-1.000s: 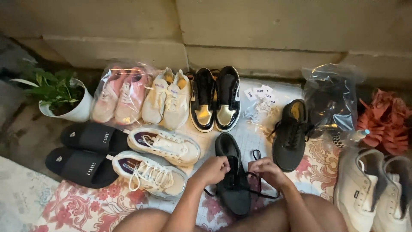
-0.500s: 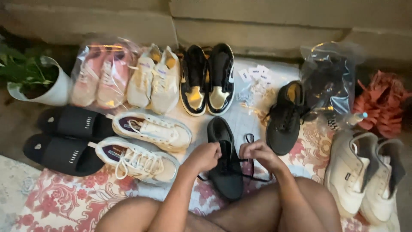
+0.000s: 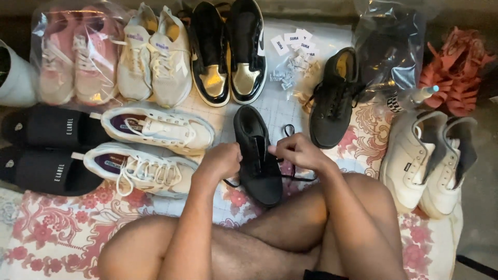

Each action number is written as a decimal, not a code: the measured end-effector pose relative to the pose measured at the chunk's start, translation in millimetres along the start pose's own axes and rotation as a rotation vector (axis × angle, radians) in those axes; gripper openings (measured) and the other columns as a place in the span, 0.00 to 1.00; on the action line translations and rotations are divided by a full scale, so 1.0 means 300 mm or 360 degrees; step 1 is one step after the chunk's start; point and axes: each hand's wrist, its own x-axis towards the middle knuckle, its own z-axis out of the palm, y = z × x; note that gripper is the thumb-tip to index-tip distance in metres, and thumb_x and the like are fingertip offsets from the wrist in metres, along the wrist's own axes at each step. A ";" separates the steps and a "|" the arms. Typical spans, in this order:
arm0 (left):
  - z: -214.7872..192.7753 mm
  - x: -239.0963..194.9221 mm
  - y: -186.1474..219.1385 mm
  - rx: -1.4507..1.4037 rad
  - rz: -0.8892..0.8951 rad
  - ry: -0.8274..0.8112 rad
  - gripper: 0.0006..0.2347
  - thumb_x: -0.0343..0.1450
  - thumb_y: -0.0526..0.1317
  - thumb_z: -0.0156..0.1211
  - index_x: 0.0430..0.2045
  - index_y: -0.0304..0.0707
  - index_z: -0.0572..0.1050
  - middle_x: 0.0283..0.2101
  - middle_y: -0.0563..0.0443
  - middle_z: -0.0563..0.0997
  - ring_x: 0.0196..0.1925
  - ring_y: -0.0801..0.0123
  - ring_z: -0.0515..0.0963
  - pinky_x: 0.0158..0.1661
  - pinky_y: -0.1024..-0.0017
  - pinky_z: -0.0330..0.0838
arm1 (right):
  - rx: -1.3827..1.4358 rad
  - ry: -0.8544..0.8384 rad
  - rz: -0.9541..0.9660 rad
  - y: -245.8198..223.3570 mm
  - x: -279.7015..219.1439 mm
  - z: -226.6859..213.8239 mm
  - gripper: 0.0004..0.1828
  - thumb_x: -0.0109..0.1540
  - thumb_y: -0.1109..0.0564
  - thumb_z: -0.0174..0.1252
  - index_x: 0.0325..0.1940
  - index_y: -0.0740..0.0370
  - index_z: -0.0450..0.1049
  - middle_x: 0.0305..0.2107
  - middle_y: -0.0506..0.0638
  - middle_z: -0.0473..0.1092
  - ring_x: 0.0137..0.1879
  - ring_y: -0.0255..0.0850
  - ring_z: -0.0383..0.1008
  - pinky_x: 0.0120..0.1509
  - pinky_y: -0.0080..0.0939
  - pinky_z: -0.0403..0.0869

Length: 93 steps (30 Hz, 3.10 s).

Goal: The person sits on a patterned rug surrounded by various shoes and laces a black shoe. They thread the laces through the eyelets and pull them tight to secure the shoe.

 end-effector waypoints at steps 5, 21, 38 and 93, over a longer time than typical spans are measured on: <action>-0.022 -0.001 -0.025 0.0061 -0.0272 -0.0121 0.10 0.69 0.38 0.52 0.32 0.35 0.82 0.35 0.33 0.85 0.43 0.39 0.85 0.42 0.47 0.79 | -0.0297 0.0165 0.0106 0.012 0.009 0.020 0.25 0.70 0.51 0.53 0.23 0.67 0.78 0.15 0.60 0.73 0.23 0.44 0.68 0.35 0.47 0.67; -0.097 -0.067 0.024 0.0015 -0.0280 0.0015 0.15 0.69 0.37 0.54 0.46 0.25 0.78 0.40 0.29 0.84 0.47 0.36 0.83 0.46 0.41 0.77 | -0.0361 0.0124 -0.0111 -0.060 0.019 0.050 0.24 0.72 0.52 0.52 0.24 0.64 0.78 0.21 0.59 0.72 0.28 0.47 0.71 0.40 0.49 0.70; 0.028 0.022 0.093 -0.0342 0.0391 0.0186 0.09 0.72 0.38 0.56 0.27 0.34 0.80 0.26 0.39 0.78 0.35 0.49 0.77 0.39 0.58 0.76 | -0.0499 0.0148 0.0141 -0.095 0.019 0.052 0.25 0.70 0.50 0.51 0.22 0.60 0.80 0.15 0.58 0.73 0.23 0.50 0.72 0.35 0.49 0.72; -0.049 -0.027 0.030 0.0191 -0.0332 -0.0300 0.15 0.69 0.40 0.48 0.43 0.36 0.82 0.44 0.43 0.84 0.51 0.46 0.81 0.56 0.47 0.66 | -0.0781 0.0388 0.0101 -0.086 0.032 0.124 0.23 0.62 0.56 0.68 0.57 0.60 0.68 0.62 0.70 0.56 0.53 0.68 0.74 0.48 0.57 0.75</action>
